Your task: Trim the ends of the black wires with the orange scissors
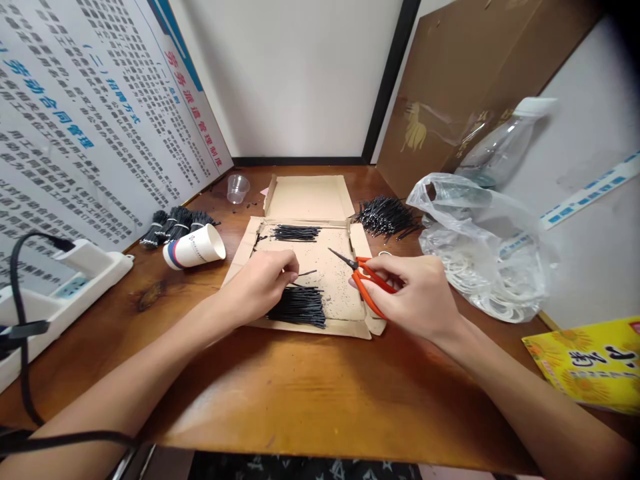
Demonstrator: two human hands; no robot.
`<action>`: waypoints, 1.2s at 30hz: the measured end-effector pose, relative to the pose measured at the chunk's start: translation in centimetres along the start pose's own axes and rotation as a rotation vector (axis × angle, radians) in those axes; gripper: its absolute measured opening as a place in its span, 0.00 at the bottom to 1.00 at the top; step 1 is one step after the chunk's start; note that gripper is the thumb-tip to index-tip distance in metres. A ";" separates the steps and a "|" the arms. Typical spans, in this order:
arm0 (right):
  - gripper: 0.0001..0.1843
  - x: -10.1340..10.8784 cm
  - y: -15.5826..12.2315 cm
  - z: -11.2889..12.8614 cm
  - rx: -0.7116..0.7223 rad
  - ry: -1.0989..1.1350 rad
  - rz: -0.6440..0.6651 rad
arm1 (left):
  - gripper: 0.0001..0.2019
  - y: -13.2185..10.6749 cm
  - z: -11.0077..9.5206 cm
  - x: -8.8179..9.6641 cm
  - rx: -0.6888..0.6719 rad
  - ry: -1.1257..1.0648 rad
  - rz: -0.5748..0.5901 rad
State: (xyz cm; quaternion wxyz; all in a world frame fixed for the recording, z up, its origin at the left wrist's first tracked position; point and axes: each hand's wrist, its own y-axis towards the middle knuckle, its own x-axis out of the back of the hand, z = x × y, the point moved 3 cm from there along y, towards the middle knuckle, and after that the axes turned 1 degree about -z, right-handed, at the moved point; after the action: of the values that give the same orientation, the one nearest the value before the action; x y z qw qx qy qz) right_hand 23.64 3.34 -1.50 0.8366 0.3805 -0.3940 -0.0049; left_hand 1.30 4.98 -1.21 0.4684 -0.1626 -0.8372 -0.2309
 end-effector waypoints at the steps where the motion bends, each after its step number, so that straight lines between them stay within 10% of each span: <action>1: 0.10 0.0 0.0 0.0 0.005 0.010 0.002 | 0.07 0.0 -0.1 0.1 0.004 -0.030 -0.028; 36: 0.06 0.1 -0.7 1.8 0.192 0.063 -0.038 | 0.10 -0.9 -2.2 0.4 -0.065 -0.407 -0.095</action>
State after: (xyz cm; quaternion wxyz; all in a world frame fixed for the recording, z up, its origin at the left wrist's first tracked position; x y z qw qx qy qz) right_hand 22.73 1.66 -1.19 0.8080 0.4664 -0.3589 0.0289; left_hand 2.24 3.03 -0.04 0.2726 -0.1812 -0.9133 -0.2422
